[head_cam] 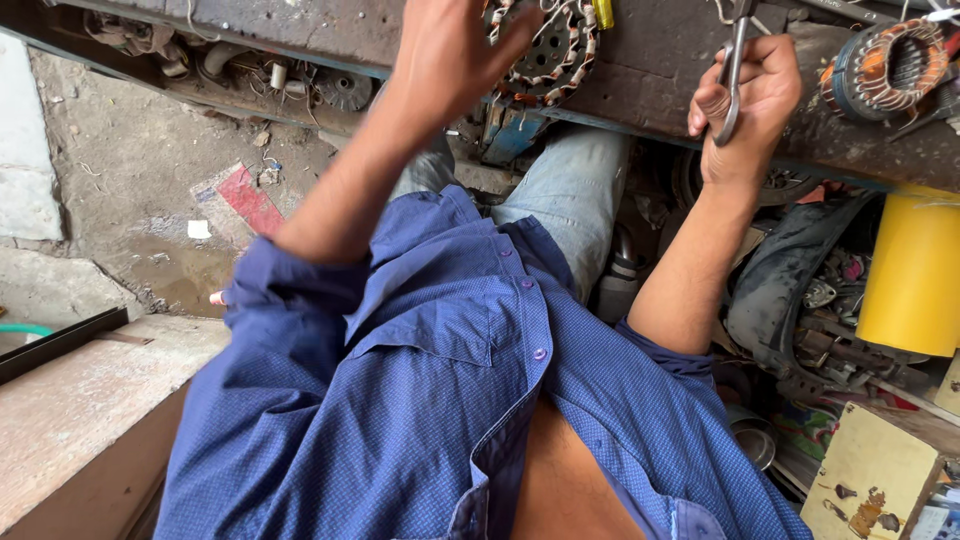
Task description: The person uses shears to trim excess copper wire from a circular stator component on a workbench. The person repeatedly snips small wire ends around the stator's perimeter and removes the cut pieces by hand.
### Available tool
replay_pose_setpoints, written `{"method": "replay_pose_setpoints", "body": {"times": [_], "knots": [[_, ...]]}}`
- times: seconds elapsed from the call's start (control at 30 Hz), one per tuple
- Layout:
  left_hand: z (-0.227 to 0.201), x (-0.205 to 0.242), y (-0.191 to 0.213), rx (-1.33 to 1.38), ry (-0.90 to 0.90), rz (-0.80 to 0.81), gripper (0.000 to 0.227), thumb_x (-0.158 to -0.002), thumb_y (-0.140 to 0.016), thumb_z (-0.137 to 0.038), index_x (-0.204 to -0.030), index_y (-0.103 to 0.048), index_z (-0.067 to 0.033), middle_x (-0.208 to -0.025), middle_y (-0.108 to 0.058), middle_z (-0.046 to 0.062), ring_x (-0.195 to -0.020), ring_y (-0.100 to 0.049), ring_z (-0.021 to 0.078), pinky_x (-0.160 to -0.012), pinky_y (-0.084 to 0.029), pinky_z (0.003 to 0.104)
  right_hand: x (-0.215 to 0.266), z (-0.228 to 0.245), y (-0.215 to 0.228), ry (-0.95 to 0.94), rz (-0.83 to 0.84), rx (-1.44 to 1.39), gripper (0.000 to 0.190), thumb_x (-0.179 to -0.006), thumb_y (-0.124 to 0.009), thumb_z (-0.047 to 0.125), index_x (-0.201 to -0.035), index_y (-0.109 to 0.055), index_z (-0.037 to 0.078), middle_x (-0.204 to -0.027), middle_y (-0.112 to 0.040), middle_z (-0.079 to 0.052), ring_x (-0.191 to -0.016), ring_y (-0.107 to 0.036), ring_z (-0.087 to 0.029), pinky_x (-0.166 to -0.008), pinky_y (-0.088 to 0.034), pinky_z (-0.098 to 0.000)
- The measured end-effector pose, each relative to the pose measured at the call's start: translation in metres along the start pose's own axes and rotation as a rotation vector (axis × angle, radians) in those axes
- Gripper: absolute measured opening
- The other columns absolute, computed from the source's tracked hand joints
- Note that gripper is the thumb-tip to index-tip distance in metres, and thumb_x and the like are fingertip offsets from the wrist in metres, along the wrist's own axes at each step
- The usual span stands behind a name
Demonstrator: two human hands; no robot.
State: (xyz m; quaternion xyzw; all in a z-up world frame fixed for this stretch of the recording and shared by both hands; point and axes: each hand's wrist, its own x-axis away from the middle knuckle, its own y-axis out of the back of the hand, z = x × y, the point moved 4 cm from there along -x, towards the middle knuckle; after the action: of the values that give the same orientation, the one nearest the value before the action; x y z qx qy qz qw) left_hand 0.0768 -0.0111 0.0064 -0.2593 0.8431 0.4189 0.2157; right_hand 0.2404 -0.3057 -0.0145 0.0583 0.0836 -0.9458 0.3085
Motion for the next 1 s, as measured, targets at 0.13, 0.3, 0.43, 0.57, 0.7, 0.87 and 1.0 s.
{"method": "replay_pose_setpoints", "body": {"times": [0.13,0.3,0.43,0.57,0.7,0.87,1.0], "knots": [[-0.047,0.042,0.034,0.092,0.146,-0.132,0.019,-0.095,-0.077,-0.01,-0.11,-0.066,-0.0042,-0.104,-0.062,0.011,-0.085,-0.066,0.0256,-0.074,-0.053,0.036,0.001,-0.001,0.002,-0.019,0.015,-0.003,0.056,-0.095,-0.097,0.026,-0.111,-0.049,0.0,-0.072,-0.055,-0.008,-0.053,-0.05,-0.013,-0.046,-0.039,-0.0247],[-0.054,0.054,0.044,0.116,0.226,-0.039,0.017,-0.096,-0.079,-0.006,-0.107,-0.068,-0.0057,-0.101,-0.063,0.008,-0.08,-0.064,0.0229,-0.072,-0.052,0.036,0.004,-0.002,0.004,-0.022,0.033,-0.008,0.061,-0.094,-0.097,0.032,-0.113,-0.05,-0.001,-0.074,-0.056,-0.009,-0.053,-0.05,-0.014,-0.046,-0.038,-0.0246],[-0.047,0.046,0.035,0.014,0.175,-0.077,0.015,-0.093,-0.08,-0.01,-0.103,-0.069,-0.0072,-0.099,-0.063,0.006,-0.086,-0.065,0.0243,-0.074,-0.053,0.038,0.0,-0.004,0.002,0.006,0.025,0.001,0.065,-0.09,-0.098,0.037,-0.112,-0.05,-0.001,-0.074,-0.056,-0.009,-0.053,-0.051,-0.014,-0.046,-0.039,-0.0246],[-0.043,0.041,0.019,-0.086,0.183,-0.061,0.012,-0.092,-0.079,-0.011,-0.094,-0.068,-0.0082,-0.094,-0.061,0.006,-0.087,-0.064,0.0251,-0.075,-0.053,0.039,0.001,-0.006,0.007,0.03,0.009,0.025,0.066,-0.088,-0.098,0.039,-0.112,-0.051,-0.001,-0.074,-0.057,-0.009,-0.053,-0.052,-0.014,-0.047,-0.039,-0.0241],[-0.042,0.04,0.012,-0.19,0.166,0.01,0.012,-0.097,-0.075,-0.01,-0.094,-0.064,-0.0064,-0.097,-0.06,0.008,-0.087,-0.063,0.0245,-0.074,-0.052,0.038,0.001,-0.007,0.009,0.029,0.018,0.022,0.065,-0.089,-0.098,0.037,-0.112,-0.051,-0.001,-0.074,-0.058,-0.01,-0.054,-0.052,-0.014,-0.047,-0.039,-0.0244],[-0.042,0.04,0.019,-0.274,0.106,-0.046,0.013,-0.099,-0.075,-0.012,-0.102,-0.063,-0.0063,-0.1,-0.058,0.008,-0.088,-0.061,0.0249,-0.075,-0.051,0.039,0.001,-0.008,0.007,-0.013,-0.007,0.014,0.064,-0.091,-0.101,0.033,-0.11,-0.05,-0.001,-0.075,-0.059,-0.011,-0.052,-0.052,-0.014,-0.046,-0.039,-0.0246],[-0.045,0.046,0.022,-0.112,0.169,-0.069,0.011,-0.095,-0.076,-0.012,-0.1,-0.066,-0.0083,-0.099,-0.06,0.007,-0.089,-0.063,0.0237,-0.073,-0.052,0.038,0.001,-0.007,0.007,0.013,0.004,0.005,0.064,-0.09,-0.1,0.032,-0.112,-0.051,-0.002,-0.075,-0.058,-0.011,-0.054,-0.051,-0.014,-0.047,-0.04,-0.0245]]}}
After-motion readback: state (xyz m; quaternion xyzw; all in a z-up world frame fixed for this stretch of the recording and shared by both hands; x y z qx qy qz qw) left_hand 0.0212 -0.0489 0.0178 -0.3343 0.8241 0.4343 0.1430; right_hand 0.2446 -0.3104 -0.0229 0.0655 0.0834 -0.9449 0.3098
